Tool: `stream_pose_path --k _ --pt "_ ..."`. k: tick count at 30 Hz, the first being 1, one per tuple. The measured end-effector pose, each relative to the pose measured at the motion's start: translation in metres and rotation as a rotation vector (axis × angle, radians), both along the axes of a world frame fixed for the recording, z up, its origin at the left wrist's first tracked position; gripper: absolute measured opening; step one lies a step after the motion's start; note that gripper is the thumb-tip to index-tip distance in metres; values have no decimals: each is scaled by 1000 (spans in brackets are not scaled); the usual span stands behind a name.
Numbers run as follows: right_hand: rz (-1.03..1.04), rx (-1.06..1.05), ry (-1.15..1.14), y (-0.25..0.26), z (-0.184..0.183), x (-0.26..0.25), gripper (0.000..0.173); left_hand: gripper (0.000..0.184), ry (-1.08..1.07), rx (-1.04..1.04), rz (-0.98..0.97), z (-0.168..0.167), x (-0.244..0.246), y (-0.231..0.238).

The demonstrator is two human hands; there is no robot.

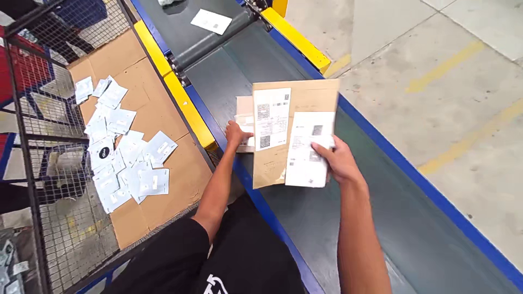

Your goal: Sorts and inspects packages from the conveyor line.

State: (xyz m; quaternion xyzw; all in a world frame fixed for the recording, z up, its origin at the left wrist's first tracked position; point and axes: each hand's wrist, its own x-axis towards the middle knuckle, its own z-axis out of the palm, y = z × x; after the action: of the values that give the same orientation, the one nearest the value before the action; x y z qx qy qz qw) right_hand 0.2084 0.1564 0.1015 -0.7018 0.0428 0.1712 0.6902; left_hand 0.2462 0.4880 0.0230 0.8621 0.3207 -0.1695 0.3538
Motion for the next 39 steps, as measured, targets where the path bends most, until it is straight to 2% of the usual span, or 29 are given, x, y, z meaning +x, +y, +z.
stream_pose_path --k 2,5,8,11,12,14,17,19,22,24,25,28,30,31,33,36,39 --pt "4 -214 42 16 -48 20 53 110 63 -25 -23 -4 -10 -14" --pt "36 -690 9 23 -97 15 67 77 78 -105 -38 -14 -31 -33" --pt "-24 -828 61 17 -102 -17 83 52 -10 -165 -26 -17 -58 -60" --pt "-143 -826 204 1 -94 -64 102 62 -48 -198 -82 -4 -88 -104" --pt "-193 -791 245 -8 -95 -83 106 64 -58 -236 -99 -3 -95 -114" --pt "-301 -591 327 -28 -99 -126 107 70 -64 -409 -111 -7 -104 -124" --pt "-462 -129 367 -38 -93 -201 77 80 12 -889 -218 1 -130 -131" --pt "-626 117 358 -36 -93 -253 70 72 134 -1005 -343 14 -153 -144" --pt "-875 280 321 -32 -103 -321 67 50 173 -985 -593 2 -161 -161" --pt "-1009 272 326 -32 -110 -350 64 48 27 -798 -728 -8 -136 -167" --pt "-1057 247 330 -34 -112 -361 62 52 -93 -630 -769 -8 -113 -166" --pt "-1148 201 330 -44 -115 -386 56 61 -431 6 -804 -8 -16 -144" --pt "-1182 177 328 -49 -114 -395 53 67 -518 278 -802 -7 53 -122" --pt "-1190 171 330 -52 -114 -397 52 77 -524 365 -816 -7 86 -112" --pt "-1195 158 342 -58 -111 -401 49 92 -472 451 -867 -10 143 -94" --pt "-1201 131 362 -68 -111 -395 40 98 -310 368 -912 -26 208 -67" --pt "-1173 132 399 -81 -112 -385 35 118 -251 341 -929 -47 230 -60"
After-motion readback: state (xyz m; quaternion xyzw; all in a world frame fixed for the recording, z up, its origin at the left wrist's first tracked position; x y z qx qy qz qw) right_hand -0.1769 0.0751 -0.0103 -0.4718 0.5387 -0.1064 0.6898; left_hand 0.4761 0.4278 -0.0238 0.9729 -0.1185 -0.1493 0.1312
